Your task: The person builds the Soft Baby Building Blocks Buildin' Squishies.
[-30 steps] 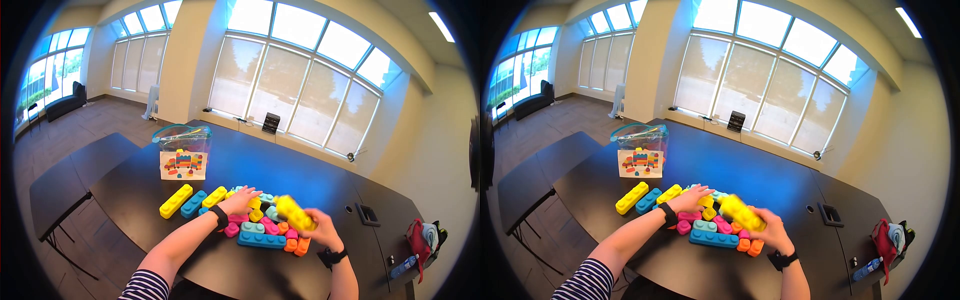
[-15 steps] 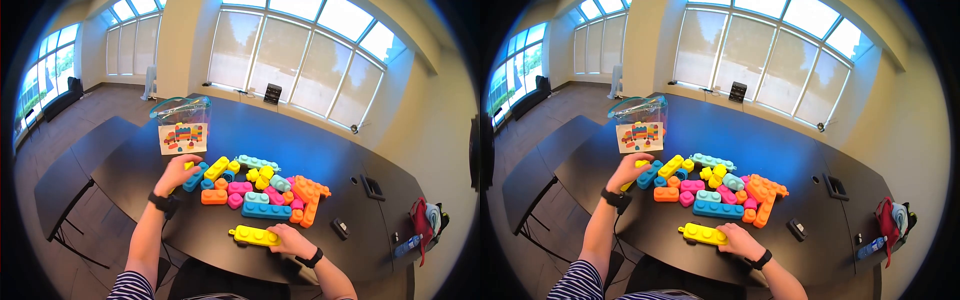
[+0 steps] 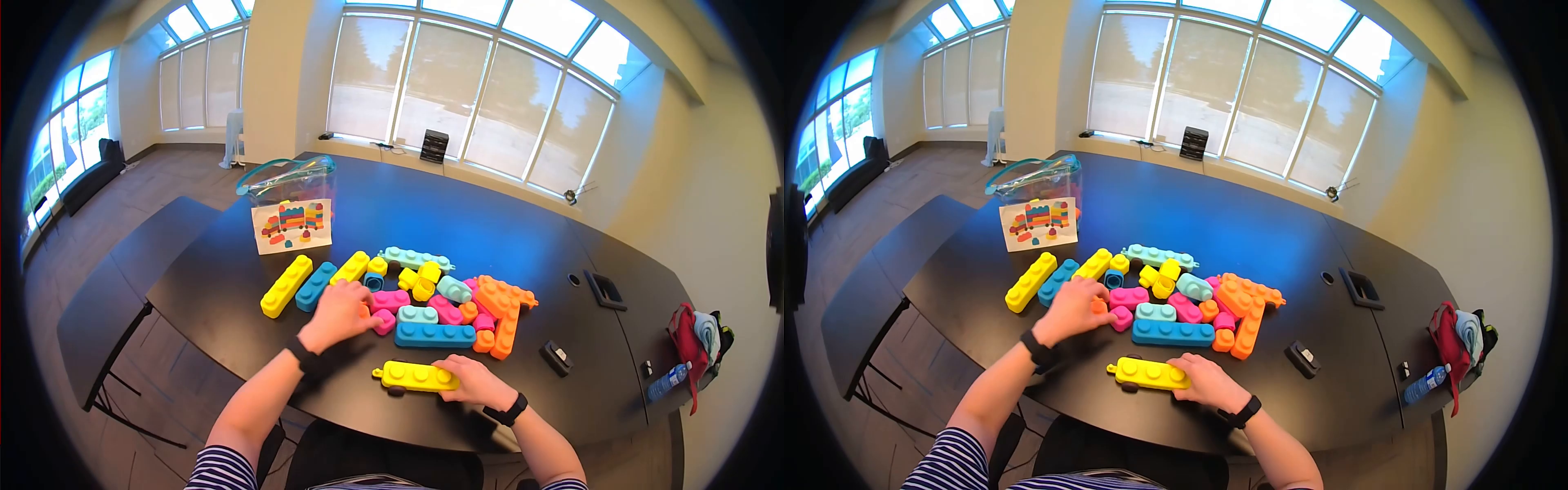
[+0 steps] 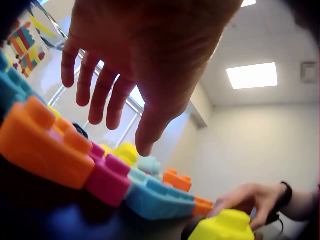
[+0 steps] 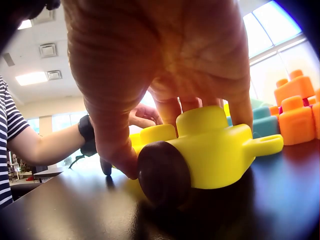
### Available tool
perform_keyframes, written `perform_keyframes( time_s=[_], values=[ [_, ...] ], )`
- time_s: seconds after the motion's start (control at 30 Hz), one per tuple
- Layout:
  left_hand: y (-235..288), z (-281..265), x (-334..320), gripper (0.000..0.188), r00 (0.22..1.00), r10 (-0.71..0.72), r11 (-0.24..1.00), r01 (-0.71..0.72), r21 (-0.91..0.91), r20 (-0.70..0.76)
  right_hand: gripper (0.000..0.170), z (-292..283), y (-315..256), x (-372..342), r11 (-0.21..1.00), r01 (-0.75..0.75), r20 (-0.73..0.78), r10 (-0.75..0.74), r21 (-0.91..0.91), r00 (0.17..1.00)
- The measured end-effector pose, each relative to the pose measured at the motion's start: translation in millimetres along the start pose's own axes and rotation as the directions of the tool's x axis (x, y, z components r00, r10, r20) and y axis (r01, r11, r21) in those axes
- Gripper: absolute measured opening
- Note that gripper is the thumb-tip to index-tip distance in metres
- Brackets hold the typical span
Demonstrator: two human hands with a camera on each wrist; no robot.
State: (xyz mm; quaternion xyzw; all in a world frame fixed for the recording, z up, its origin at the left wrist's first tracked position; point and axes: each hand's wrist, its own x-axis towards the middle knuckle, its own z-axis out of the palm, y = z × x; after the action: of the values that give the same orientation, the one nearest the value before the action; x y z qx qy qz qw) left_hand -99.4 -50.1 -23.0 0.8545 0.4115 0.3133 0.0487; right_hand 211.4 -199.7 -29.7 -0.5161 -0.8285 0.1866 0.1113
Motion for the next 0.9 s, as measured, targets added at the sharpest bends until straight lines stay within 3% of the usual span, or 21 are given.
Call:
perform_keyframes(
  time_s=[0.1,0.23,0.3,0.43,0.53,0.57,0.6,0.67,0.8,0.9],
  values=[
    [12.6,34.2,2.4,0.058,0.997,0.068,0.975,-0.075,0.209,0.042,0.07,-1.9,-0.4,-6.4,1.0,0.007,-0.03,-0.006,0.004,1.0],
    [14.4,49.6,4.2,0.06,0.999,0.032,0.962,-0.041,0.27,0.038,0.076,-16.6,-6.7,-21.7,0.998,-0.068,-0.085,0.066,-0.011,0.994],
    [11.9,51.7,1.1,0.059,0.999,0.03,0.971,-0.037,0.236,0.035,0.077,-17.7,4.9,-27.6,0.997,-0.081,-0.027,0.081,0.016,0.996],
    [17.0,14.4,0.0,0.052,0.996,-0.045,0.996,0.051,-0.066,0.081,0.074,-11.2,9.6,-33.1,0.997,-0.042,-0.07,0.046,0.057,0.996],
    [28.4,-23.5,-10.3,0.048,0.972,0.08,0.877,0.037,-0.48,0.221,0.07,-10.3,2.5,-32.1,0.998,-0.044,-0.089,0.047,0.042,0.995],
    [40.4,-39.7,-15.7,0.044,0.93,0.114,0.84,0.097,-0.535,0.348,0.07,-8.7,1.9,-31.1,0.998,-0.044,-0.091,0.047,0.037,0.995],
    [41.9,-42.3,-23.6,0.049,0.91,0.183,0.803,0.08,-0.59,0.371,0.07,-6.9,1.5,-29.7,0.999,-0.043,-0.094,0.046,0.031,0.995],
    [39.5,-35.9,-36.8,0.054,0.876,0.216,0.807,0.088,-0.584,0.43,0.07,-4.6,-1.1,-25.9,0.999,-0.038,-0.098,0.04,0.022,0.994],
    [37.1,-34.1,-47.6,0.056,0.897,0.239,0.86,-0.018,-0.51,0.373,0.07,-4.1,-6.3,-19.1,0.999,-0.03,-0.091,0.031,0.014,0.995],
    [40.9,-29.3,-52.3,0.056,0.906,0.231,0.86,-0.019,-0.509,0.356,0.071,-3.7,-5.6,-13.2,1.0,0.003,-0.091,-0.001,0.018,0.996]
  ],
)
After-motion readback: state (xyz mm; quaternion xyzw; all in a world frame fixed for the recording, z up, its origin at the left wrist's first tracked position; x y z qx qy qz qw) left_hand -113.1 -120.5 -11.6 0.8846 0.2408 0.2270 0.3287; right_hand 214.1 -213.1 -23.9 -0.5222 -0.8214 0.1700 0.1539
